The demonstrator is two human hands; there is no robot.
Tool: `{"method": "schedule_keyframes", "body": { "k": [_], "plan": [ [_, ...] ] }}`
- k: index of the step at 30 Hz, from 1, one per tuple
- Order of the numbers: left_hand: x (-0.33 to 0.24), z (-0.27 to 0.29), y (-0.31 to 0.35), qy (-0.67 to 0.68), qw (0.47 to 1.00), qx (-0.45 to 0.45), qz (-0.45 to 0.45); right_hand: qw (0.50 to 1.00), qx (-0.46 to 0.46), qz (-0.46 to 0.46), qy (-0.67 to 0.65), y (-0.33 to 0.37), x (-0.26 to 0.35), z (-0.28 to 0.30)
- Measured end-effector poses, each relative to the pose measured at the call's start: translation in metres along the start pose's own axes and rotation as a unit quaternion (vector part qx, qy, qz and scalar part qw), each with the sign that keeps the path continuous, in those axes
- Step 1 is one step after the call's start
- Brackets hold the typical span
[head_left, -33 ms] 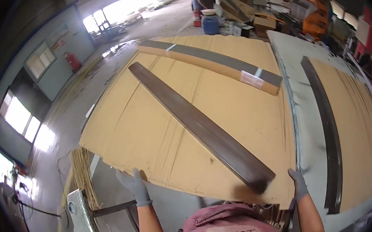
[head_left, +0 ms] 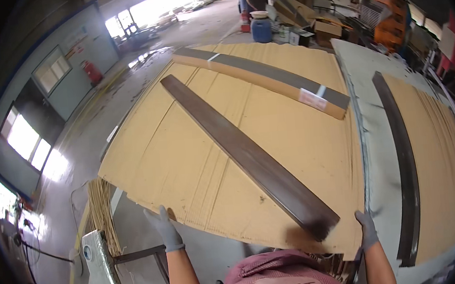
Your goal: The recorder is organizing, moving, and securing bundles of bamboo or wood slats in a manufacturing facility.
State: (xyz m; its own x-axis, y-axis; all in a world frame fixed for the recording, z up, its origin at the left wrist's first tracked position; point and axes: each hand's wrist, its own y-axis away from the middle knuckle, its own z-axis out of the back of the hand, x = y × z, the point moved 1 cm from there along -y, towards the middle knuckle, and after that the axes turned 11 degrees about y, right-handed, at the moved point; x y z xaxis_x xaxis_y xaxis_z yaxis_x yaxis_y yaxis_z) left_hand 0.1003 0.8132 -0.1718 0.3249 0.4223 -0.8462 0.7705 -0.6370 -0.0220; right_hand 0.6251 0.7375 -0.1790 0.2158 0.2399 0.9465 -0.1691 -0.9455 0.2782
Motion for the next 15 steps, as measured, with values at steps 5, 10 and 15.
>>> {"method": "schedule_keyframes", "body": {
  "k": [5, 10, 15],
  "plan": [
    [0.018, 0.011, -0.023, 0.051, 0.998, 0.023, 0.027, 1.000, -0.011, -0.010, -0.011, -0.002, 0.013, -0.008],
    [0.031, 0.020, -0.044, -0.021, 0.999, 0.046, 0.017, 1.000, -0.027, -0.013, -0.007, 0.005, 0.006, -0.022],
    [0.032, 0.020, -0.057, -0.020, 0.999, 0.051, 0.006, 0.999, -0.041, -0.029, 0.004, -0.006, -0.001, -0.023]
  ]
}}
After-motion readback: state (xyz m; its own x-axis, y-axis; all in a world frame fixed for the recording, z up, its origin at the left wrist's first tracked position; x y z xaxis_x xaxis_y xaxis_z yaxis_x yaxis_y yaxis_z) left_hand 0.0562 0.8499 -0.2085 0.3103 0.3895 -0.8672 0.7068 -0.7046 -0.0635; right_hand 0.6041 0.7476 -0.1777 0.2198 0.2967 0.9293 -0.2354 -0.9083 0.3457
